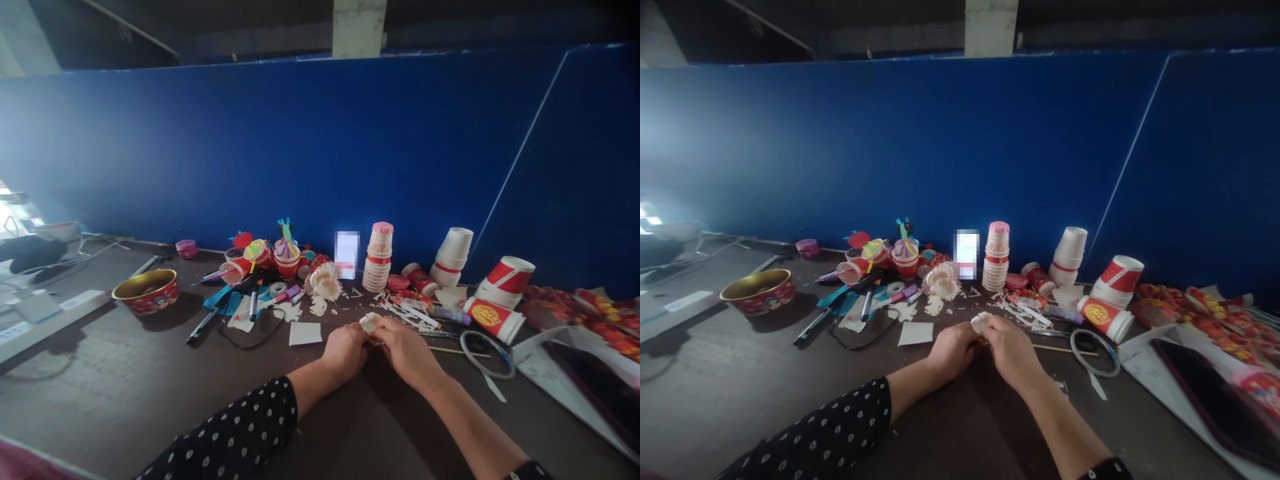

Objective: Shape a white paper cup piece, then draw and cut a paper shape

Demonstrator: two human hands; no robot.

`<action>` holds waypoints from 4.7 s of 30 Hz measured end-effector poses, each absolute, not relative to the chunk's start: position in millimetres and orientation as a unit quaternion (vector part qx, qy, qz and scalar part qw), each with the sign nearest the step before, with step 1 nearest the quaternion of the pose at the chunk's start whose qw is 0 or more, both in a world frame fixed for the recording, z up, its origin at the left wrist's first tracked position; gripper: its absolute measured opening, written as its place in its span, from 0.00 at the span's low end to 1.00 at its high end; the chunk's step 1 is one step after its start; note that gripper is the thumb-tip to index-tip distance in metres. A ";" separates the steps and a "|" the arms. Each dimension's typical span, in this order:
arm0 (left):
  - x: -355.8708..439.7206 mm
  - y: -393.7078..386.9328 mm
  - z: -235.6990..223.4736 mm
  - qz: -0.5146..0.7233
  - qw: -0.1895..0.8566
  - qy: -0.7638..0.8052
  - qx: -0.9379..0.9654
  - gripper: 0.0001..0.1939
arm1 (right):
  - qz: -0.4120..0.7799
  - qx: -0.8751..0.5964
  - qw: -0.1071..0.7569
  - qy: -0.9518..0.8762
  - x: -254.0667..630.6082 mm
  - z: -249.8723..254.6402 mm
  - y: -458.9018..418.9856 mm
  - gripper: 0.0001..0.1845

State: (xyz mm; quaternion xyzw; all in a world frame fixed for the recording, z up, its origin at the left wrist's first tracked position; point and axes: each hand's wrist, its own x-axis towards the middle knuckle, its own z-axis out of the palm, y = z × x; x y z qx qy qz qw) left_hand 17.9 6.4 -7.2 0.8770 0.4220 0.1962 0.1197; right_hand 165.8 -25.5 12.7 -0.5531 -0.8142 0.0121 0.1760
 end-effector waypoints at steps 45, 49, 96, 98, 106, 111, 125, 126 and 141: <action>21.1 9.5 -10.0 0.167 0.082 0.465 0.865 0.10 | 0.041 -0.572 0.142 -0.807 169.4 11.4 -15.6 0.13; 20.3 9.4 -8.4 0.166 0.085 0.476 0.860 0.10 | 0.030 -0.566 0.145 -0.811 168.1 10.1 -16.0 0.13; 23.3 1.2 -5.7 0.140 0.039 0.433 0.889 0.11 | 0.052 -0.536 0.140 -0.831 178.4 8.7 -16.3 0.10; 24.7 1.7 -10.0 0.141 0.017 0.424 0.894 0.13 | 0.050 -0.538 0.138 -0.830 178.2 8.8 -16.3 0.10; 25.6 0.5 -8.8 0.134 0.011 0.428 0.894 0.14 | 0.057 -0.540 0.135 -0.829 177.1 11.0 -17.0 0.10; 24.8 0.1 -5.2 0.144 0.038 0.441 0.885 0.11 | 0.054 -0.540 0.134 -0.829 178.9 11.1 -17.7 0.11; 25.1 -0.3 -6.1 0.191 0.107 0.427 0.877 0.09 | 0.057 -0.533 0.154 -0.830 179.3 7.4 -15.9 0.13; 25.3 0.1 -6.5 0.180 0.104 0.431 0.878 0.09 | 0.058 -0.534 0.153 -0.829 179.5 7.1 -15.8 0.14; 27.7 5.7 -16.6 0.228 0.135 0.385 0.884 0.10 | 0.079 -0.555 0.162 -0.812 175.4 9.6 -17.5 0.16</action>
